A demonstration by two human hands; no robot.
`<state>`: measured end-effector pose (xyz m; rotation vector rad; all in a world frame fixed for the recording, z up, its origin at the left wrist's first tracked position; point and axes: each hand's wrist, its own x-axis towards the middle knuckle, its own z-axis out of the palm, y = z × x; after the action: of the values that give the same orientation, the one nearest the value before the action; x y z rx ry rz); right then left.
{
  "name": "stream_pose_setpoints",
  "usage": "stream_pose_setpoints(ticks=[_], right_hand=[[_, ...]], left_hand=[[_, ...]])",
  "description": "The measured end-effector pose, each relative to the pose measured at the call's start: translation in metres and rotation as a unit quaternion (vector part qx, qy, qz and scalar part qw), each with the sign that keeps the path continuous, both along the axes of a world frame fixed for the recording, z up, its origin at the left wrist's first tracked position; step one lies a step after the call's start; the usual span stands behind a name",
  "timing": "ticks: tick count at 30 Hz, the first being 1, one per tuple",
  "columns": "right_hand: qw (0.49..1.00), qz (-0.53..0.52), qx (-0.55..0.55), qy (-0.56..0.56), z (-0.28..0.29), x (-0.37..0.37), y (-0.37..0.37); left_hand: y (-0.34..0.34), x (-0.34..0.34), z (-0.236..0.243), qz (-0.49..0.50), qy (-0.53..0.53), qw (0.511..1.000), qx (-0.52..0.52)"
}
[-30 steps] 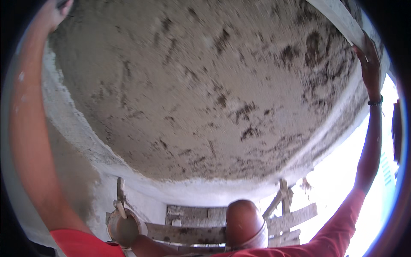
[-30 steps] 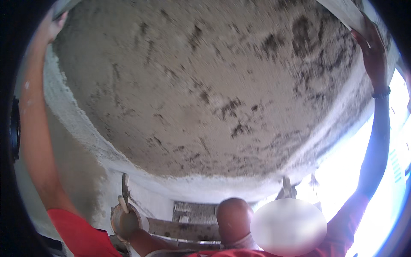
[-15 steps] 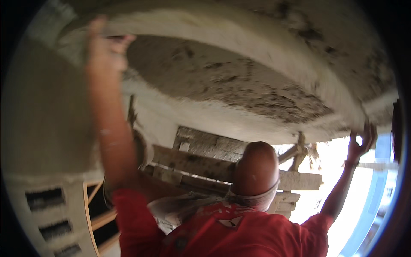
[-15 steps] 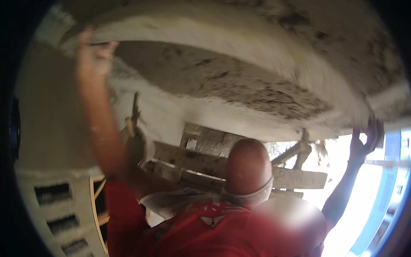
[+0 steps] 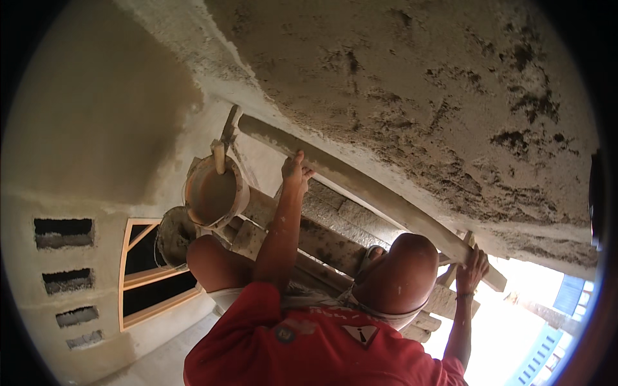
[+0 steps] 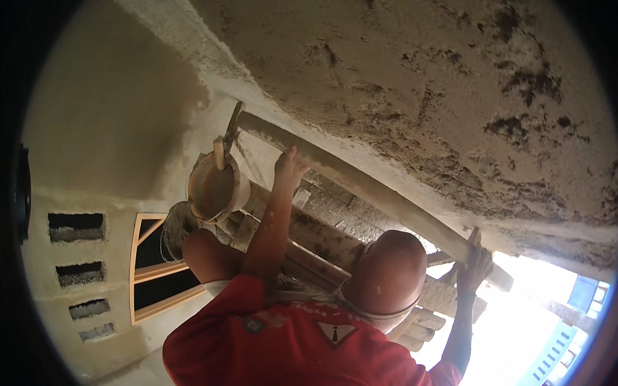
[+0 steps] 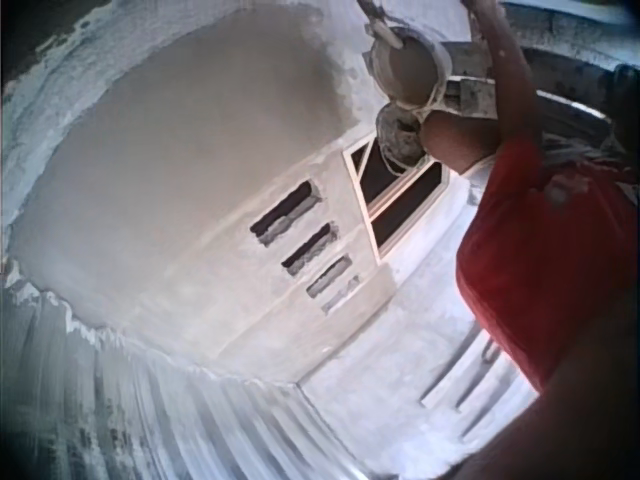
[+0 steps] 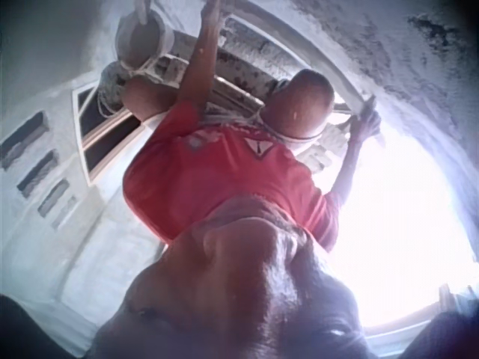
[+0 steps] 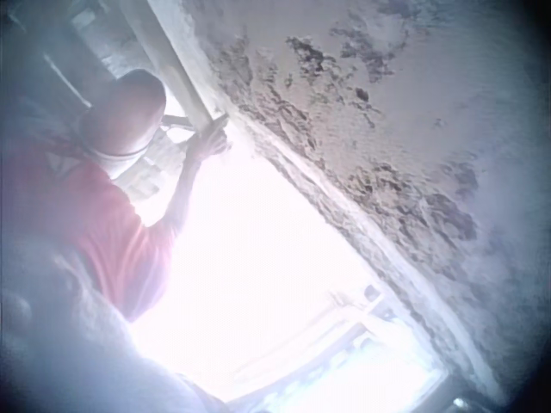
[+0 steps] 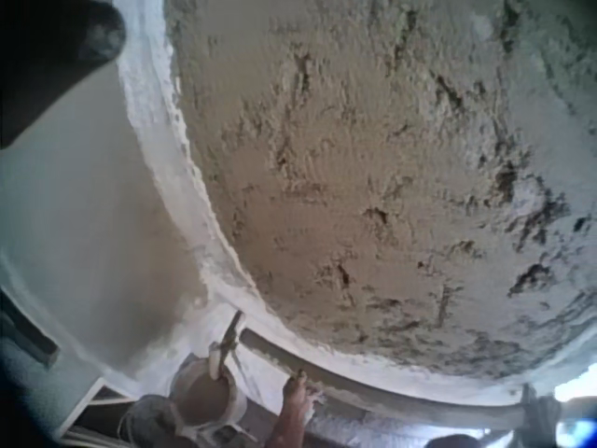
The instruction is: The person applies cement mixture to a wall using a trowel and then smooths it using a long wooden board while standing on a scaffold.
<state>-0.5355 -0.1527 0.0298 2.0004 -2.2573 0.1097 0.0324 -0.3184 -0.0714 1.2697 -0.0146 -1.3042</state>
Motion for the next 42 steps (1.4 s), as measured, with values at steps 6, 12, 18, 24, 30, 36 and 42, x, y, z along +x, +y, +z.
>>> stream_pose_setpoints(ticks=[6,12,18,24,30,36,42], right_hand=[[0.998,0.049,-0.019,-0.036,-0.059,-0.032,0.004],[0.999,0.037,-0.039,0.008,-0.069,-0.041,0.033],[0.999,-0.009,-0.011,-0.035,-0.087,-0.031,0.05],[1.0,0.004,0.0,-0.015,-0.098,-0.036,0.043],[0.999,-0.052,0.005,-0.008,-0.089,-0.06,0.073],[0.991,-0.116,0.056,0.033,-0.068,-0.1,0.143],[0.972,-0.191,0.126,0.053,-0.075,-0.141,0.203]], left_hand=[[0.008,-0.009,-0.073,-0.085,0.005,0.996,-0.017],[0.035,-0.038,-0.088,-0.02,0.19,0.979,0.068],[0.041,-0.029,-0.087,-0.057,0.139,0.988,0.049],[0.039,-0.025,-0.094,-0.042,0.13,0.988,0.077],[0.05,-0.046,-0.094,-0.18,0.147,0.97,0.066],[0.072,-0.107,-0.106,-0.254,0.248,0.932,0.07],[0.105,-0.178,-0.099,-0.307,0.206,0.921,0.121]])
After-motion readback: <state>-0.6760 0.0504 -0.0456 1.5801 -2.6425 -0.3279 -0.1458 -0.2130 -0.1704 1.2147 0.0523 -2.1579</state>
